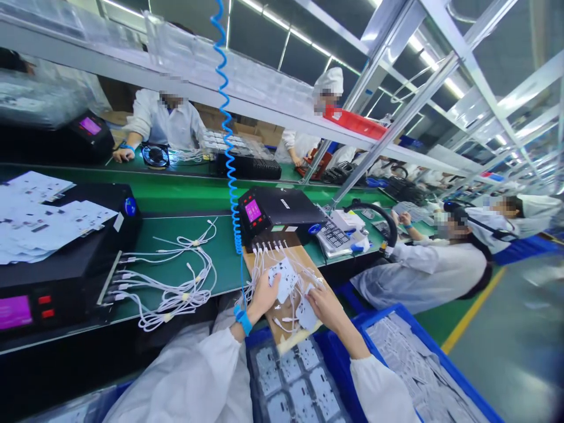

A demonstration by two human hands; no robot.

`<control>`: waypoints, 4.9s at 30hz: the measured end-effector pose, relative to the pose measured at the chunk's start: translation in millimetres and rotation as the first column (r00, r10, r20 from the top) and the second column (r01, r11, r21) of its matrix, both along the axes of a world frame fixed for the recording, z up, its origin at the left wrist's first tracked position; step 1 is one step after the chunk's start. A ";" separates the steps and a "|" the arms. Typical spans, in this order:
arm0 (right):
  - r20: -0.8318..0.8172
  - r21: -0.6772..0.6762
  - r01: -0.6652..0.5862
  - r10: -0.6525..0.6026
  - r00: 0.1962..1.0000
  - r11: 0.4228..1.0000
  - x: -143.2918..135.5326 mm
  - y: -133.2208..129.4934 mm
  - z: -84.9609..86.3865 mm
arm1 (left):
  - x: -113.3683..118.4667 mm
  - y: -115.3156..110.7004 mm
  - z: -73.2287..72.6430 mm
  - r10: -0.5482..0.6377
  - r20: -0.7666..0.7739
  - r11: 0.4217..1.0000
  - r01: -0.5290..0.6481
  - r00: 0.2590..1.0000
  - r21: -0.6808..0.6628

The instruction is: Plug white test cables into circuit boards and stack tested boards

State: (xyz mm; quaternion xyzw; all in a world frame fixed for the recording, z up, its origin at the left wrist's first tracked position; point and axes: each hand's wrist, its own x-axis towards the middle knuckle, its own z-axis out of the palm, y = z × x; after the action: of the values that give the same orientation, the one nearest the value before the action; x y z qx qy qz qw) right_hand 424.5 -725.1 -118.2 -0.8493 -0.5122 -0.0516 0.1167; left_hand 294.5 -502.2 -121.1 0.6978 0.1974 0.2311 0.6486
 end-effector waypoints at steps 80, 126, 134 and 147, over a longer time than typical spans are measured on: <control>-0.275 -0.149 0.207 -0.242 0.931 0.967 -2.4 -0.7 3.1 | 4.6 -19.8 -1.9 -0.099 -0.006 0.995 0.099 0.995 -0.034; -0.664 0.152 0.341 -0.160 0.730 0.928 -29.2 13.5 10.1 | -12.4 -51.4 -23.4 -0.256 0.003 0.959 0.254 0.967 0.128; -0.679 0.175 0.314 -0.117 0.725 0.933 -28.8 7.5 11.3 | -14.1 -56.7 -15.4 -0.266 0.029 0.955 0.260 0.963 0.144; -0.483 0.214 0.255 -0.125 0.867 0.943 -51.2 -7.1 13.0 | -13.3 -39.1 -16.4 -0.158 0.018 0.987 0.158 0.987 -0.027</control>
State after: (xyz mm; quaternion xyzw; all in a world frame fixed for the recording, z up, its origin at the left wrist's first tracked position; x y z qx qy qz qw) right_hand 373.3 -732.2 -105.2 -0.8596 -0.3709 0.0715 0.3442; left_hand 281.2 -541.3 -137.5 0.7003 0.1396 0.1818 0.6761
